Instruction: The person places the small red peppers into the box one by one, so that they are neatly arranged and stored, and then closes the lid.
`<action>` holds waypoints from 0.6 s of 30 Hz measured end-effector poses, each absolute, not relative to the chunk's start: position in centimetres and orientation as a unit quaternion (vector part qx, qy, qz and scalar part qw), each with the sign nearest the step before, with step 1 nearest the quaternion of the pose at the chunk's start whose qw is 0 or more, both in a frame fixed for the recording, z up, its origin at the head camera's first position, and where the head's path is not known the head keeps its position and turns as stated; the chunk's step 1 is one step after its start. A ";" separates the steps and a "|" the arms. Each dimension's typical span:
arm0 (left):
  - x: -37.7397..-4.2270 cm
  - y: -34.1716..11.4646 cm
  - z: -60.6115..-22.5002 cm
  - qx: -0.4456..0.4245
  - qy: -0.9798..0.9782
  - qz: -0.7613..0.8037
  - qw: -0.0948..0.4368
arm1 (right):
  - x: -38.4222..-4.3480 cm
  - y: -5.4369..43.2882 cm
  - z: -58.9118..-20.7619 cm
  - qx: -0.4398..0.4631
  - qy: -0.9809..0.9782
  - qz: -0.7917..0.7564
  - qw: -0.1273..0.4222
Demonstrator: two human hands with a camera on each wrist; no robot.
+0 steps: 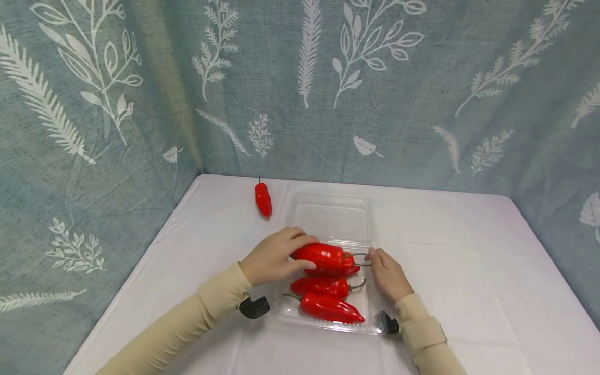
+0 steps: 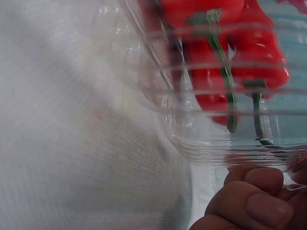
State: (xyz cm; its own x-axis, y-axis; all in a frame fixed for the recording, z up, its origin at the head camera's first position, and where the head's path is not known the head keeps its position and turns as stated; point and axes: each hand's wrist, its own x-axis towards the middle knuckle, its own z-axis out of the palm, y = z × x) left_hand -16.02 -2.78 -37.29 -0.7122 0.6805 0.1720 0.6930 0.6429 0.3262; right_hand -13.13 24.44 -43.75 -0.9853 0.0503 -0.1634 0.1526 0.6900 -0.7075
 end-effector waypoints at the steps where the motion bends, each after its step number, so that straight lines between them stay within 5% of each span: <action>1: -15.9 -2.6 -37.3 -0.377 -0.908 -0.185 0.013 | -13.1 24.4 -43.8 0.055 0.917 -0.390 0.065; 18: -14.4 -0.9 -38.6 -0.412 -0.906 -0.097 0.029 | -13.1 24.5 -43.5 0.053 0.918 -0.387 0.069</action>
